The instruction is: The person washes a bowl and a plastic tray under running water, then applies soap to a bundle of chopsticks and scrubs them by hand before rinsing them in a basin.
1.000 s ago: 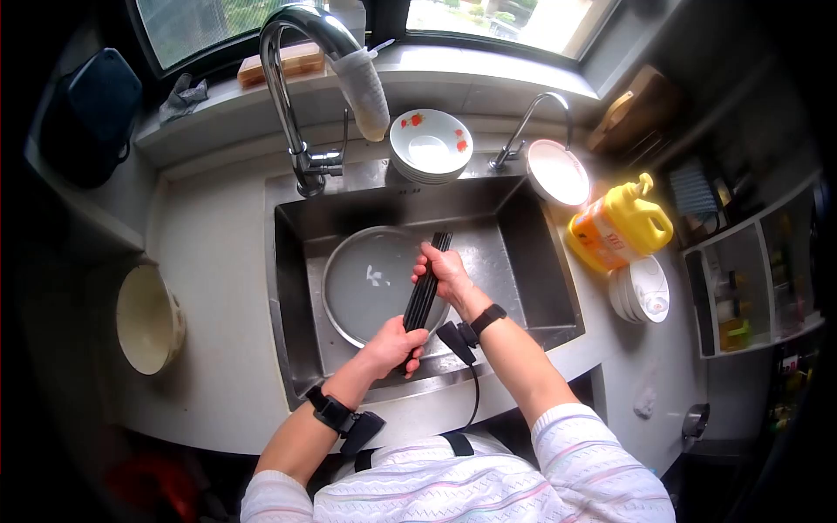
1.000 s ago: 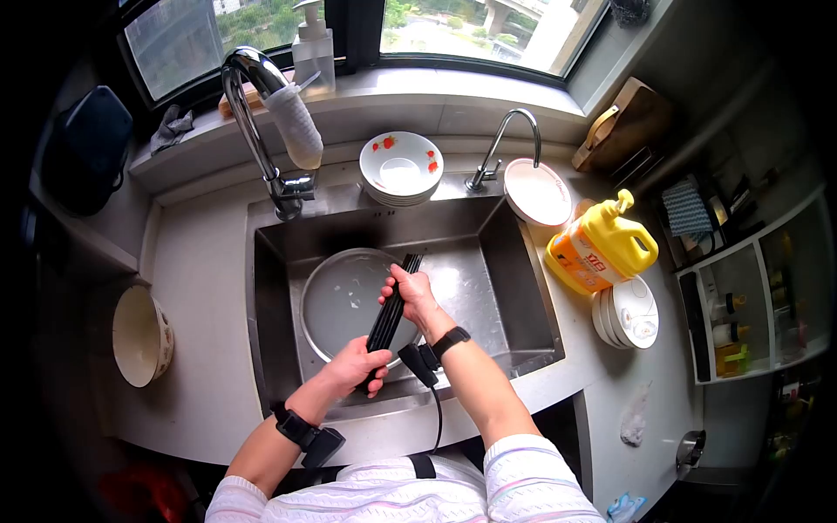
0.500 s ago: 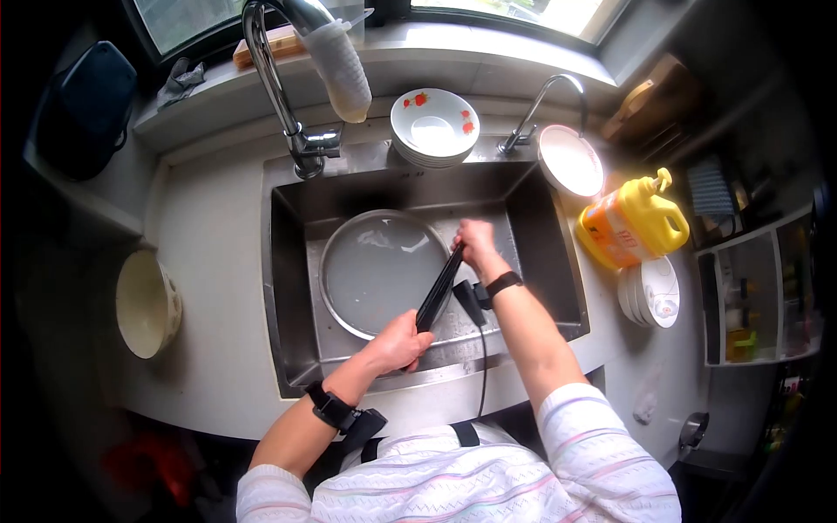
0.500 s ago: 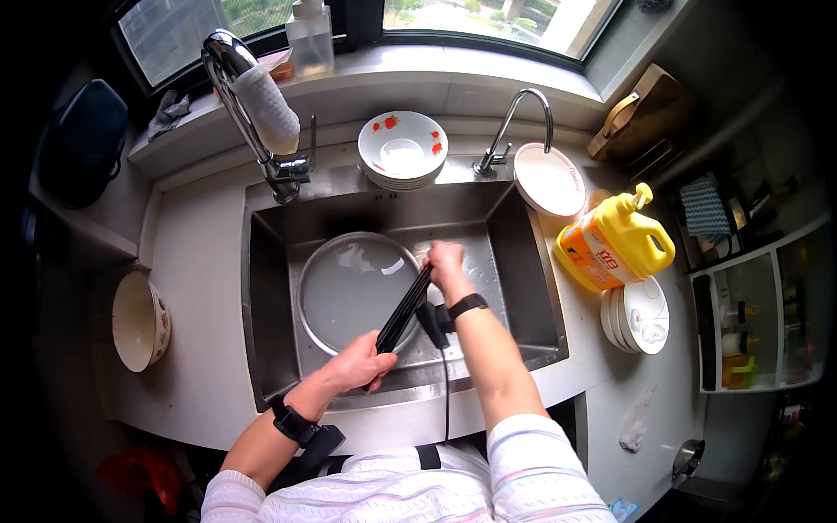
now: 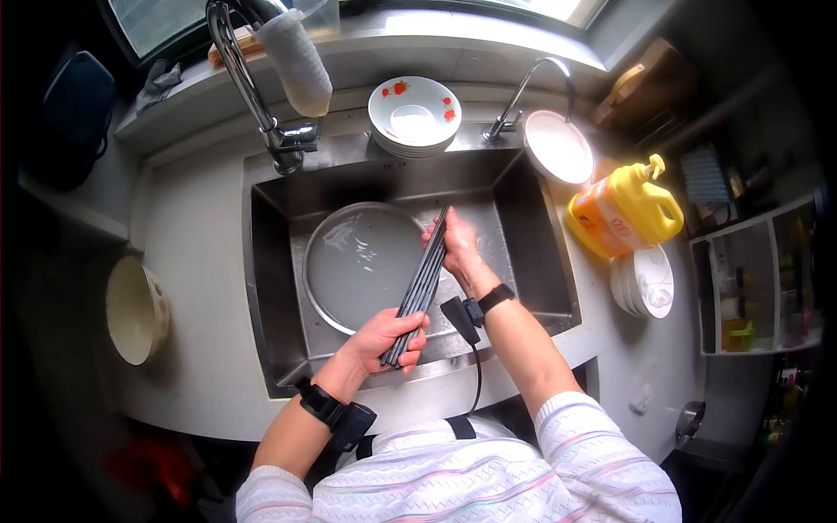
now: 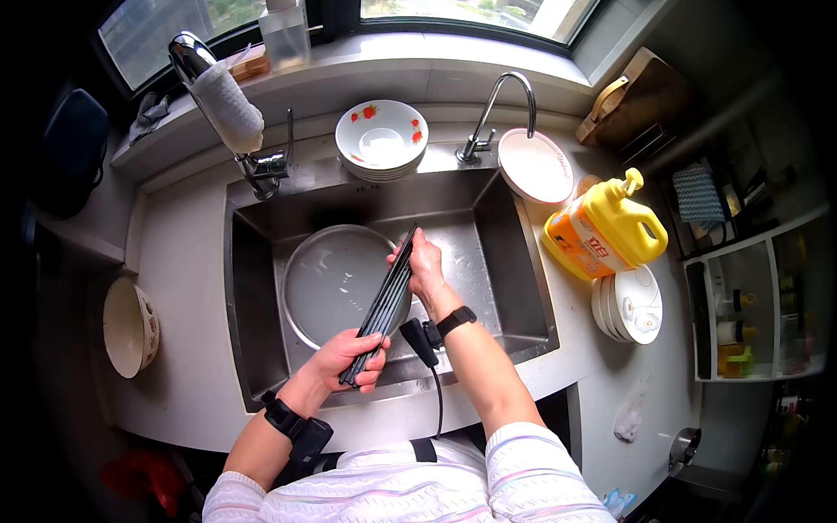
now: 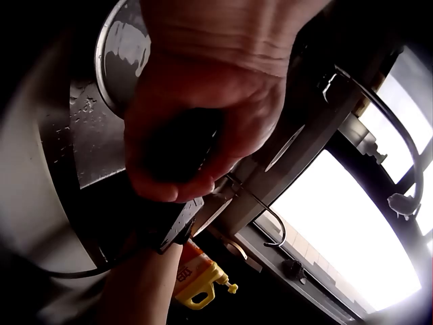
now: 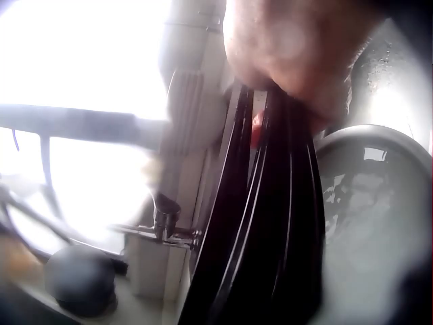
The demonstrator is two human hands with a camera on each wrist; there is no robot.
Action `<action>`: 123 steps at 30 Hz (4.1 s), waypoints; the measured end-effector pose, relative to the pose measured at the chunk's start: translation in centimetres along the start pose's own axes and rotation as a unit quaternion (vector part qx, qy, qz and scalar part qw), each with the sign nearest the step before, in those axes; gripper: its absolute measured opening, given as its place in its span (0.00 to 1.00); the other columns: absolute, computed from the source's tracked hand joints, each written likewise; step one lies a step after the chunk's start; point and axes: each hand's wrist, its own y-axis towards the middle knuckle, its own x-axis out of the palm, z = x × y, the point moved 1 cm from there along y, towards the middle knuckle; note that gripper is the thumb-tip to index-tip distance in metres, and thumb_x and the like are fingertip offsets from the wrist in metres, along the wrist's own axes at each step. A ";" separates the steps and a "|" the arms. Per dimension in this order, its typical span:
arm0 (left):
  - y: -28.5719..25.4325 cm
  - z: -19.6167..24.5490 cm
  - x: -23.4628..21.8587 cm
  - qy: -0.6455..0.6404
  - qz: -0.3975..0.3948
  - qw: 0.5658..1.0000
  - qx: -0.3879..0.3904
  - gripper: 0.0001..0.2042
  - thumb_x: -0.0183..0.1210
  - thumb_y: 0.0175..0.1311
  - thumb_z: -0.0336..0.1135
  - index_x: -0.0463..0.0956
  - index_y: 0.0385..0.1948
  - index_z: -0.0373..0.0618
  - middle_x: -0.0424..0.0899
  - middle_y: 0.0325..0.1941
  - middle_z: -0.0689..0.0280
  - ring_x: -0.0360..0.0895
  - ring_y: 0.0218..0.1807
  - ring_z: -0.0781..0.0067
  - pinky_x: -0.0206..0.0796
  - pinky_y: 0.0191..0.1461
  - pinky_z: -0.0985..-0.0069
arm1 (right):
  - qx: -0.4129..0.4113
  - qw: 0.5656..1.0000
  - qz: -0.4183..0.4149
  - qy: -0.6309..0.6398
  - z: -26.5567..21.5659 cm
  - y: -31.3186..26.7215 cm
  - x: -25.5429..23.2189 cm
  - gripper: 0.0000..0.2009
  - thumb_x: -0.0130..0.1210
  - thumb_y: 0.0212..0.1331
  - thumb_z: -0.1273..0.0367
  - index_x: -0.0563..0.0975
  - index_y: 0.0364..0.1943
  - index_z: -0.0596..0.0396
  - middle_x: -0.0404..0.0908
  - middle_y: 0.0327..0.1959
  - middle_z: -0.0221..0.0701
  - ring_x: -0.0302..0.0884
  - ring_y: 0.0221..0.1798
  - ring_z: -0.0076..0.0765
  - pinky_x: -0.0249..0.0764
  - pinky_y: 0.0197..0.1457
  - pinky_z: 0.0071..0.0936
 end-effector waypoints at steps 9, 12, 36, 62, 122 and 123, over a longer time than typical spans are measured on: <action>-1.4 0.9 -0.6 0.065 0.025 0.997 0.036 0.10 0.50 0.61 0.36 0.66 0.39 0.41 0.72 0.18 0.63 0.67 0.12 0.74 0.62 0.16 0.75 | 0.020 0.977 -0.213 0.018 -1.6 -7.9 1.9 0.13 0.43 0.62 0.65 0.67 0.41 0.64 0.75 0.41 0.43 0.75 0.45 0.41 0.72 0.51 0.35; -1.0 0.6 -0.6 0.070 0.042 0.995 0.056 0.09 0.52 0.60 0.34 0.66 0.39 0.42 0.72 0.18 0.63 0.68 0.12 0.73 0.63 0.16 0.74 | -0.016 0.978 -0.209 0.009 -1.5 -8.0 2.2 0.14 0.42 0.63 0.63 0.68 0.42 0.63 0.75 0.41 0.42 0.75 0.45 0.40 0.72 0.50 0.33; 1.7 -1.2 0.5 0.521 0.239 0.799 0.181 0.10 0.53 0.52 0.28 0.62 0.34 0.38 0.73 0.20 0.56 0.72 0.20 0.60 0.64 0.24 0.66 | 0.032 0.999 -0.026 0.024 -0.5 -4.9 3.2 0.14 0.50 0.58 0.58 0.63 0.26 0.52 0.66 0.15 0.26 0.65 0.16 0.25 0.69 0.19 0.30; -4.1 1.7 -9.3 0.343 0.386 0.856 0.013 0.07 0.50 0.53 0.27 0.61 0.26 0.38 0.67 0.14 0.67 0.66 0.10 0.78 0.58 0.09 0.77 | -0.120 0.747 -0.097 -0.647 12.1 1.6 4.9 0.20 0.46 0.55 0.58 0.74 0.37 0.66 0.75 0.39 0.53 0.75 0.43 0.51 0.71 0.45 0.39; 2.8 8.8 -18.9 -0.146 0.277 0.884 0.348 0.40 0.39 0.52 0.70 0.60 0.53 0.39 0.64 0.55 0.56 0.58 0.58 0.61 0.47 0.61 0.66 | 0.154 0.768 -0.341 -0.519 8.1 3.8 9.9 0.29 0.51 0.54 0.51 0.68 0.52 0.60 0.73 0.45 0.35 0.67 0.47 0.29 0.61 0.53 0.25; 3.0 8.7 -19.0 -0.155 0.266 0.893 0.328 0.43 0.39 0.52 0.71 0.56 0.57 0.37 0.59 0.61 0.56 0.53 0.63 0.61 0.41 0.65 0.67 | 0.097 0.827 -0.268 -0.484 8.9 5.1 8.5 0.27 0.47 0.56 0.50 0.74 0.43 0.65 0.77 0.37 0.37 0.72 0.40 0.31 0.66 0.46 0.27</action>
